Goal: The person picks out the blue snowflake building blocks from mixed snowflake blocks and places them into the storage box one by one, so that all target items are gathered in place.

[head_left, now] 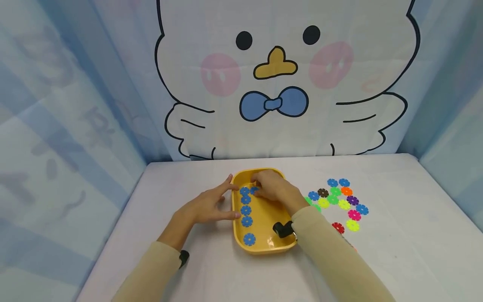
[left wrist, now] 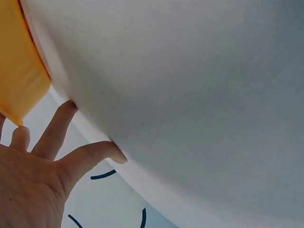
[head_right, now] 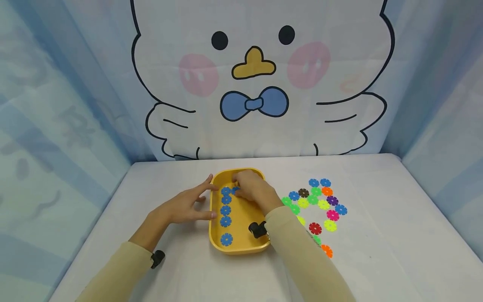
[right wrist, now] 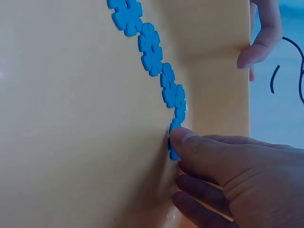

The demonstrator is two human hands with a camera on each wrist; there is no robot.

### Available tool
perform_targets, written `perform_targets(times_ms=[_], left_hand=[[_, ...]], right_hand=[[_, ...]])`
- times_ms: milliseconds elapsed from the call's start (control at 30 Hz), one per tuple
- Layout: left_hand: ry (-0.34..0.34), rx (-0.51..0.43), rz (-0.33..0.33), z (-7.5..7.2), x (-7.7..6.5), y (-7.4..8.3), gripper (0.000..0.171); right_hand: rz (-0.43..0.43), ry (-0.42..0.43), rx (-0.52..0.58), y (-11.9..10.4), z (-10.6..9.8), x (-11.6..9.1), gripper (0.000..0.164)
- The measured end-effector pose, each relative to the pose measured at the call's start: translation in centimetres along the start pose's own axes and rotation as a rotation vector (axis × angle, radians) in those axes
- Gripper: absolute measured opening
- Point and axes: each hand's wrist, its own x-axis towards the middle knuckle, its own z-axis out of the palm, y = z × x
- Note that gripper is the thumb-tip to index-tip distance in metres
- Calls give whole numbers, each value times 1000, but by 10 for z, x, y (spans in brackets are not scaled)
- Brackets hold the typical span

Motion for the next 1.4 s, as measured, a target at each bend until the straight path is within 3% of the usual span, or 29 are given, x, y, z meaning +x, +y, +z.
perform_targets(times_ms=[267,600,867,1100,1400], left_hand=[[-10,14,-20,1,1,0,87],[8,19,-30,3,0,1,85],[11,19,-3,3,-1,1,87],[16,20,11,2,-3,1,86],[15,23,14,4,-4,2,86]], right_hand=[[-89,-19,74,1,-12,-16,38],[-192,42,126,7,-38,-38,41],[-257,173,86,15,-48,-56,32],[-246,219,63,23,-51,-72,33],[-249,305,118,42,-42,-90,33]])
